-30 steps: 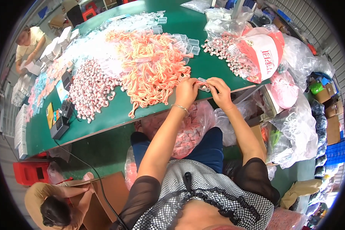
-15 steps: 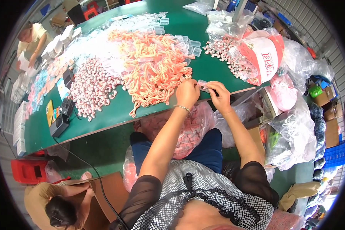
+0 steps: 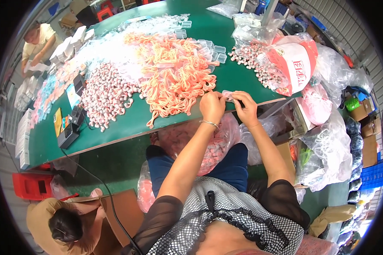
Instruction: Packing small plastic components into small clear bags and organizing them into a larger bin.
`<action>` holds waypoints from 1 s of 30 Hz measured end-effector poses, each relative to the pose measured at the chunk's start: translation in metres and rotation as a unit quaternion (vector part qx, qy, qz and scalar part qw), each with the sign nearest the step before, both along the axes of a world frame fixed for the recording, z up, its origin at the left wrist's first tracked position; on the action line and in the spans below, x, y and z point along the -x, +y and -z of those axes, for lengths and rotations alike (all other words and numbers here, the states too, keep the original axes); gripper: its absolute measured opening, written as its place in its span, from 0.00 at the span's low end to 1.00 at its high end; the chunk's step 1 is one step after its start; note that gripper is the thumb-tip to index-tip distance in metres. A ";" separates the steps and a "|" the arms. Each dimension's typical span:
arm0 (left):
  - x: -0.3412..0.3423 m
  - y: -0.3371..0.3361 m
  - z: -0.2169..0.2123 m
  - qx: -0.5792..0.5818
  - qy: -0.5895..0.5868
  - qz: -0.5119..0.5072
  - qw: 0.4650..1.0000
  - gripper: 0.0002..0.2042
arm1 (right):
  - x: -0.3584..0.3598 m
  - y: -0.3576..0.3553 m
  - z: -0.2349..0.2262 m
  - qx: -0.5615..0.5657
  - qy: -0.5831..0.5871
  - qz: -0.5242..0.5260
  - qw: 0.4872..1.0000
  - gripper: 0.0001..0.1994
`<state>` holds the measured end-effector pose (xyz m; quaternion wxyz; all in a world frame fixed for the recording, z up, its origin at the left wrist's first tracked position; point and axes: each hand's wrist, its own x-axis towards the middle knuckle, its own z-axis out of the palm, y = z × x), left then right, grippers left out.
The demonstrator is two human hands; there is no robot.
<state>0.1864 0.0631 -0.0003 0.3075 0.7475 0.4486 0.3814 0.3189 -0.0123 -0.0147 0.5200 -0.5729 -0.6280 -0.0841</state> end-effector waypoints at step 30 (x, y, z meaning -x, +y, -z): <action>0.020 0.015 0.009 -0.233 -0.031 0.163 0.958 0.08 | -0.006 0.004 -0.014 0.076 -0.078 -0.052 0.993 0.14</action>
